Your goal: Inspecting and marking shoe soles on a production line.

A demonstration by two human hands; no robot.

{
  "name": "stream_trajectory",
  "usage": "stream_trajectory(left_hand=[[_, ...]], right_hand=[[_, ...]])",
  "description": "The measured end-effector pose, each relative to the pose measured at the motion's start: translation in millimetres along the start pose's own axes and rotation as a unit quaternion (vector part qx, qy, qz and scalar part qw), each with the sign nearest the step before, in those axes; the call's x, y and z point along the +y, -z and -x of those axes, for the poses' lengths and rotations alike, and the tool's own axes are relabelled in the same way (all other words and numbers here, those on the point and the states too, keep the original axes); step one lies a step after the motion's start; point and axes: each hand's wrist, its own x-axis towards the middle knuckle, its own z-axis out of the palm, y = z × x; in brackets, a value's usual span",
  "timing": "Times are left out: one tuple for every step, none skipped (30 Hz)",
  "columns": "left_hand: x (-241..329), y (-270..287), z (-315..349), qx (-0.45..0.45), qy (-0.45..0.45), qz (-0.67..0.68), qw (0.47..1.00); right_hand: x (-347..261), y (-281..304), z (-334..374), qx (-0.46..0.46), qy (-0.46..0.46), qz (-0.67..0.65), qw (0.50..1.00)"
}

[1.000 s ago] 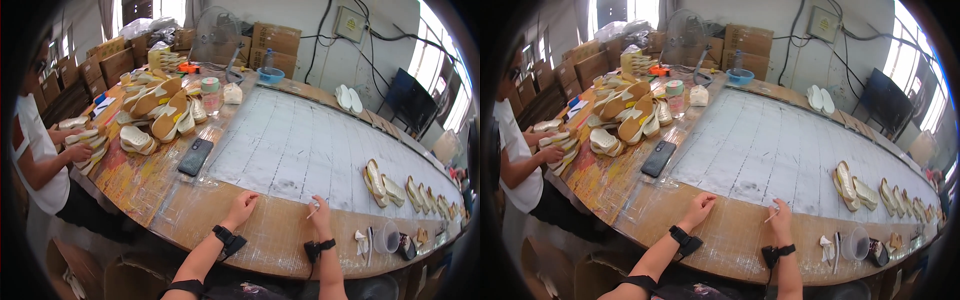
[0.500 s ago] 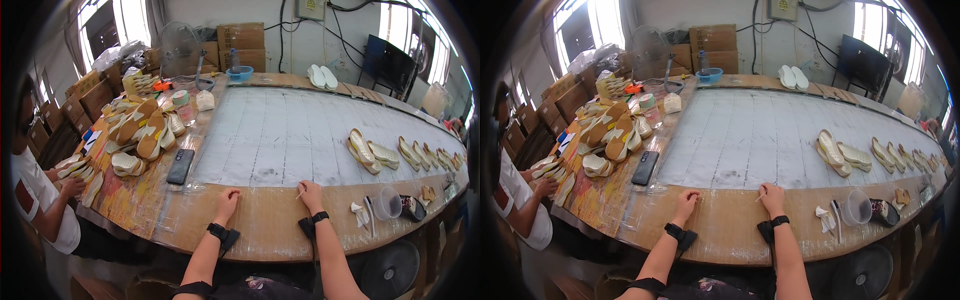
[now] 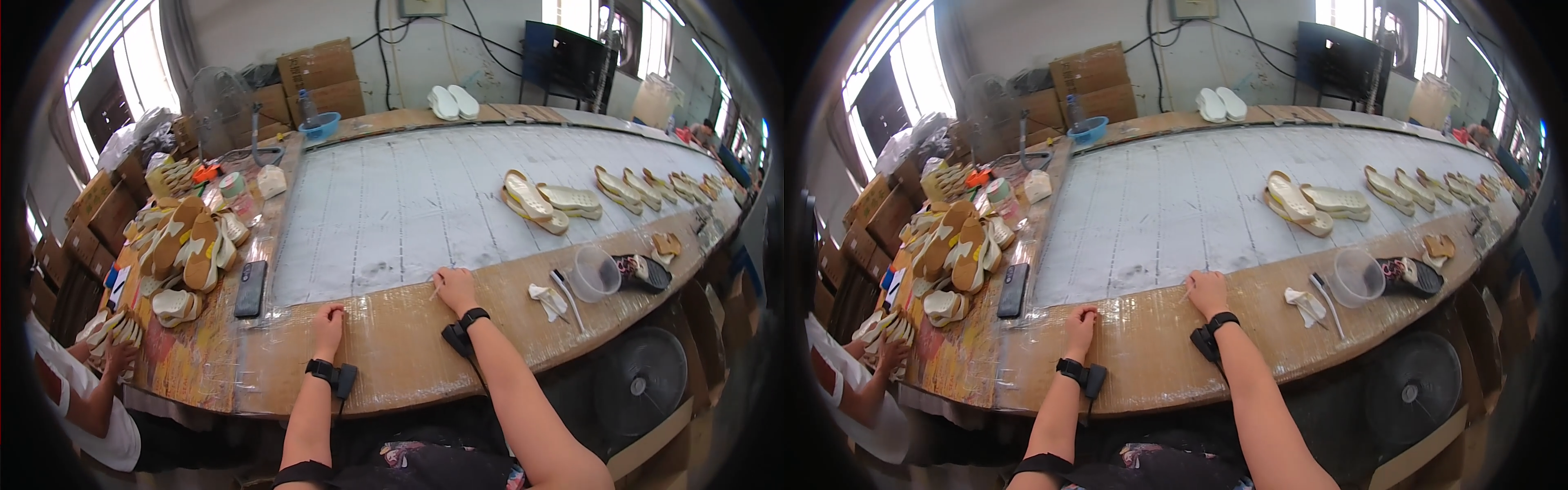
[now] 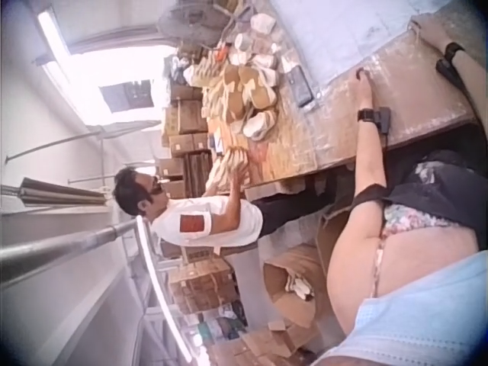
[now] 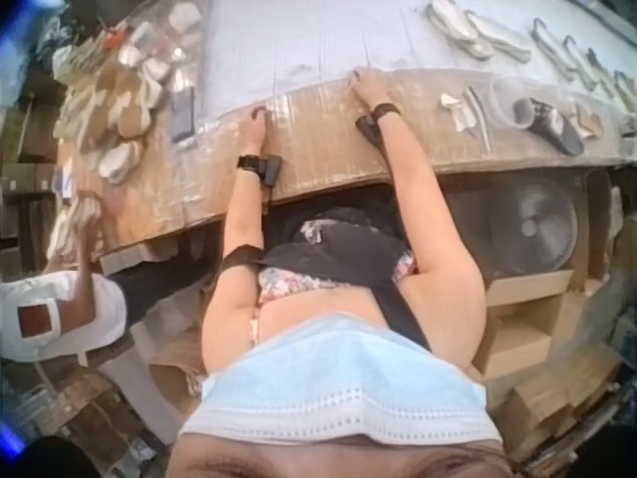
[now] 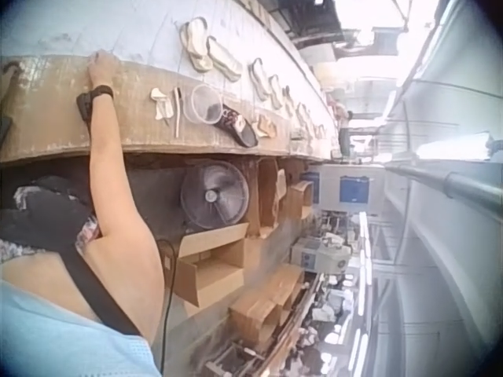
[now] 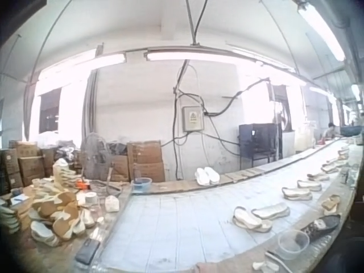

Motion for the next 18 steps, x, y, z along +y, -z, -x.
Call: stream_trajectory(left_hand=[[-1,-1,-2,0.001,-0.005,0.008,1.000],[-2,-2,-3,-0.006,-0.001,-0.005,1.000],[-1,-2,-3,-0.010,-0.001,-0.004,1.000],[0,-2,-3,-0.008,0.005,-0.004,1.000],[1,-3,-2,-0.005,0.012,-0.003,1.000],[3,-4,-1,-0.007,0.013,-0.004,1.000],[5,-6,-2,-0.003,0.011,-0.004,1.000],[6,-7,-1,0.001,0.010,-0.004,1.000],[5,-6,-1,0.001,0.010,-0.006,1.000],[3,-6,-1,0.004,0.010,-0.015,1.000],[1,-6,-1,0.008,0.011,-0.025,1.000],[0,-4,0,0.006,0.013,-0.026,1.000],[-1,-3,0,0.005,0.017,-0.020,1.000],[-2,-2,0,0.004,0.020,-0.013,1.000],[-1,-3,0,0.003,0.021,-0.012,1.000],[1,-4,0,0.003,0.015,-0.018,1.000],[2,-6,-1,0.003,0.008,-0.025,1.000],[2,-6,-1,0.001,0.010,-0.026,1.000]], right_hand=[[2,-2,0,0.003,-0.007,0.005,1.000],[4,-3,0,0.006,-0.012,0.006,1.000],[4,-5,-1,0.007,-0.014,0.004,1.000],[4,-5,-1,0.007,-0.016,0.006,1.000],[5,-5,-1,0.000,-0.026,0.000,1.000],[6,-6,0,-0.008,-0.037,-0.007,0.999],[7,-6,0,-0.009,-0.039,-0.007,0.999],[8,-7,-1,-0.011,-0.048,0.001,0.999],[7,-8,-3,-0.012,-0.055,0.007,0.998],[6,-9,-4,-0.013,-0.055,0.005,0.998],[5,-9,-4,-0.008,-0.050,0.009,0.999],[3,-10,-2,-0.005,-0.045,0.013,0.999],[2,-11,-2,-0.008,-0.047,0.013,0.999],[1,-12,-3,-0.014,-0.051,0.003,0.999],[3,-12,-5,-0.020,-0.055,-0.005,0.998],[5,-11,-5,-0.021,-0.056,-0.004,0.998],[7,-11,-5,-0.020,-0.060,0.003,0.998],[6,-11,-5,-0.019,-0.065,0.008,0.998]])
